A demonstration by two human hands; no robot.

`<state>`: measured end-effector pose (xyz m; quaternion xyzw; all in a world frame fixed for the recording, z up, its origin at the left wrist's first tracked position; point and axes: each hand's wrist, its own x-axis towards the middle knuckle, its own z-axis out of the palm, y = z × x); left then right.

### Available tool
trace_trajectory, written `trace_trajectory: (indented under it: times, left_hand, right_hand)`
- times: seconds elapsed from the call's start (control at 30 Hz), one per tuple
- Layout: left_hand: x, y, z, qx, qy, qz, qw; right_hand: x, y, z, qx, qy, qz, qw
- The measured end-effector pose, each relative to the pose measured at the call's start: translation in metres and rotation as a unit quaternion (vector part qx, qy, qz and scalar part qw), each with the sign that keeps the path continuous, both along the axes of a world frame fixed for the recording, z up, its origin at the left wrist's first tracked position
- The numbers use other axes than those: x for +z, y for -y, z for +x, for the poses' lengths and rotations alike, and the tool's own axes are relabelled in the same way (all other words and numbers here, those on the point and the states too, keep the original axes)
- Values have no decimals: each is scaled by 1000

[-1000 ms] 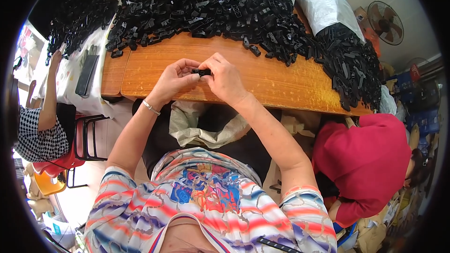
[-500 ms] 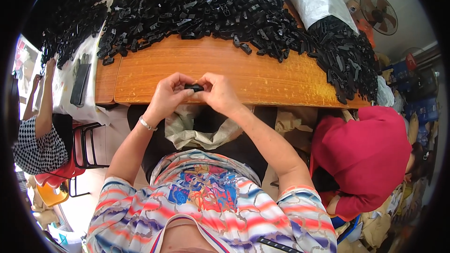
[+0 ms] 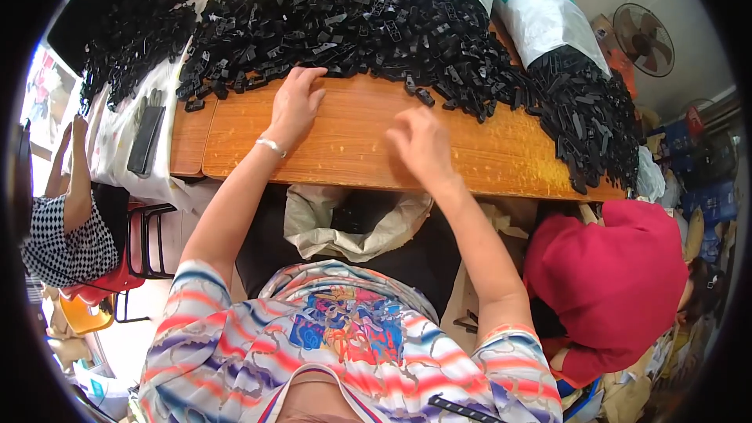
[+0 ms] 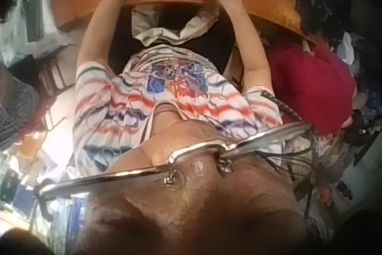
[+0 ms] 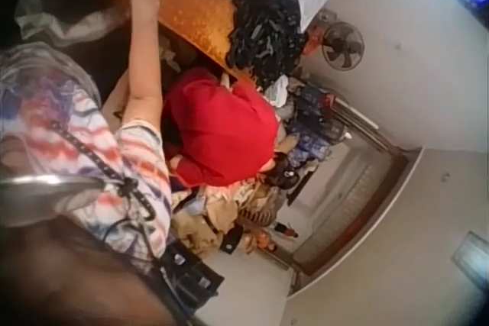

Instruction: The recorder is inspecting small black plastic components and organizing them into a grid on a wooden table in a workshop setting.

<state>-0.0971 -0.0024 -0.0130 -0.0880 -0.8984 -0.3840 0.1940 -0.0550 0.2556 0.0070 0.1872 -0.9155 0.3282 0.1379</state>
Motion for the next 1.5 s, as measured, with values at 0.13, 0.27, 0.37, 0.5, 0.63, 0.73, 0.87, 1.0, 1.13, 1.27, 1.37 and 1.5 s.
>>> trace_trajectory:
  times: [0.13,0.27,0.37,0.5,0.63,0.73,0.87,1.0,1.13,1.27,1.37,1.5]
  left_hand:
    - [-8,-9,-32,36,-37,-111,993]
    - [-6,-16,-40,54,-39,-137,988]
    - [-7,-12,-37,16,-63,-145,987]
    - [-7,-10,-20,-21,-76,-140,987]
    - [7,-12,9,-51,50,-10,997]
    - [16,-17,24,-90,164,180,966]
    - [23,-17,40,-153,302,427,838]
    - [31,-13,52,-206,324,494,780]
    - [35,-7,62,-252,339,507,752]
    - [34,-11,71,-245,294,456,804]
    - [29,-14,71,-206,269,418,843]
    - [30,-16,73,-198,250,388,865]
  right_hand:
    - [-2,-15,-50,-103,-47,131,985]
    - [-10,-23,-79,-97,-8,185,978]
    - [-4,-19,-73,-39,15,155,987]
    - [-7,-13,-49,13,131,-27,991]
    - [15,5,-15,46,274,-230,933]
    - [15,18,-2,79,166,-297,937]
    - [35,47,15,143,138,-355,913]
    - [39,52,19,139,48,-195,970]
    - [33,50,23,133,-7,-152,979]
    - [35,54,25,153,-54,-148,976]
    - [39,57,27,158,-68,-142,975]
    - [39,57,26,163,-84,-140,973]
